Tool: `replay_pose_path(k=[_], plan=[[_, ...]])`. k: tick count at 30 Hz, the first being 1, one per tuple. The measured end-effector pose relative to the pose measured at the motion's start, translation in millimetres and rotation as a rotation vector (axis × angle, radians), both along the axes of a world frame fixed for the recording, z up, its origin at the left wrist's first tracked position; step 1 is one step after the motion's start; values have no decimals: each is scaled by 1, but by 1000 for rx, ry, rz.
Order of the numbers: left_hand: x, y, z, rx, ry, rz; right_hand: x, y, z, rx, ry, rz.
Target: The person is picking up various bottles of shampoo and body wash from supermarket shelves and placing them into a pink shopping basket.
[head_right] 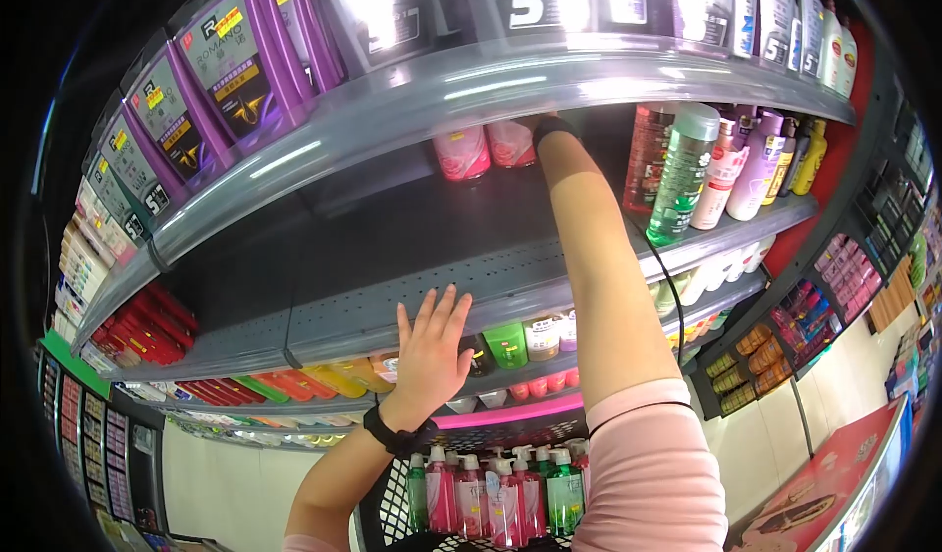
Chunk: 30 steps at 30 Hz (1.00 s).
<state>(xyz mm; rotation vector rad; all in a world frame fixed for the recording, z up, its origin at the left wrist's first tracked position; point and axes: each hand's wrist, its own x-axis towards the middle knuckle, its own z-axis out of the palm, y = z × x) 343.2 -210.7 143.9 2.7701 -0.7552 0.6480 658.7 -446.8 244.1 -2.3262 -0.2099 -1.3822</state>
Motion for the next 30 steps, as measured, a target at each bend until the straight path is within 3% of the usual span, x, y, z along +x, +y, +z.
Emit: replay_pose_path(k=[6, 11, 14, 16, 17, 19, 22, 24, 26, 30], plan=[[1, -1, 27, -15, -5, -22, 9, -4, 5, 22, 60, -9], [32, -4, 59, -249, 48, -84, -3, -4, -3, 6, 38, 86], [60, -12, 76, -379, 56, -126, -19, -1, -17, 27, -8, 255], [81, -21, 93, -568, 307, 1, -35, 7, -27, 55, -28, 433], [95, -24, 92, -591, 253, 19, -69, 17, -1, 126, 194, 501], [132, -32, 85, -596, 194, 55, -84, 18, -2, 191, 208, 608], [173, -42, 75, -878, 205, -132, -129, 18, 13, 246, 216, 808], [183, -48, 71, -888, 197, -175, -141, 19, 20, 190, 177, 869], [197, -52, 58, -976, 362, -393, -141, 21, 23, 263, 235, 911], [189, -57, 63, -1114, 542, -417, -125, 15, 28, 349, 463, 985]])
